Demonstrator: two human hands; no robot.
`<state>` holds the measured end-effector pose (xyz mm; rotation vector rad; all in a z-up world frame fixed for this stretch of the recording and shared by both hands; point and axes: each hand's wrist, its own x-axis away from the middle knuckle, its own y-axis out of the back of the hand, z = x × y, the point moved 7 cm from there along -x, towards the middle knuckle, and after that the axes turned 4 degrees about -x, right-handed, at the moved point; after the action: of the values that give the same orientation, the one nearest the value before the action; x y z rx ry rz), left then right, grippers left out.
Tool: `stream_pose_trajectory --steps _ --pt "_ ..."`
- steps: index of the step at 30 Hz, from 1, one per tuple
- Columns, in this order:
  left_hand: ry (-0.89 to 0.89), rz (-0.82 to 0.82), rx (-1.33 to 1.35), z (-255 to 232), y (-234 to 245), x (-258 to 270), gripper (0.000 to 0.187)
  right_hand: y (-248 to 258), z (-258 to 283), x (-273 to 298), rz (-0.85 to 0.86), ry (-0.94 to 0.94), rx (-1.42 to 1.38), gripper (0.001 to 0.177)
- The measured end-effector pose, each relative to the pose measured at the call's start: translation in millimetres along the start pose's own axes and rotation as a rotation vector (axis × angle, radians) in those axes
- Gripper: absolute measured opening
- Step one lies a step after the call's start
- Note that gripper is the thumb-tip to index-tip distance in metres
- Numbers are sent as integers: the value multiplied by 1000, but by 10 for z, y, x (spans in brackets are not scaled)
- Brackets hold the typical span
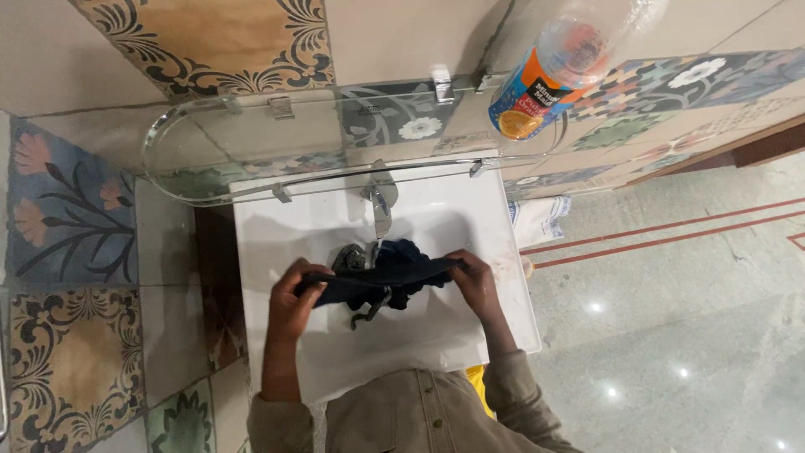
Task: Washing a small black cloth by hand under a running faucet in a sink.
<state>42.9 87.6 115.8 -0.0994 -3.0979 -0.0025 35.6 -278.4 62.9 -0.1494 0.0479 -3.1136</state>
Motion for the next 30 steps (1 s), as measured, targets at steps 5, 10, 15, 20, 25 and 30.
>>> stream_pose_trajectory --steps 5,10,15,20,25,30 --pt "-192 30 -51 -568 74 -279 32 -71 822 -178 -79 99 95 27" --pt "-314 -25 77 -842 77 -269 26 -188 1546 -72 -158 288 197 30" --pt "-256 -120 -426 -537 89 -79 18 -73 1175 8 -179 316 562 33" --pt "-203 -60 -885 769 -36 203 16 -129 -341 85 -8 90 665 26" --pt "-100 50 -1215 1503 -224 441 11 -126 -1543 375 135 5 775 23" --pt "144 321 -1513 1961 -404 466 16 -395 -1160 364 381 -18 1178 33"
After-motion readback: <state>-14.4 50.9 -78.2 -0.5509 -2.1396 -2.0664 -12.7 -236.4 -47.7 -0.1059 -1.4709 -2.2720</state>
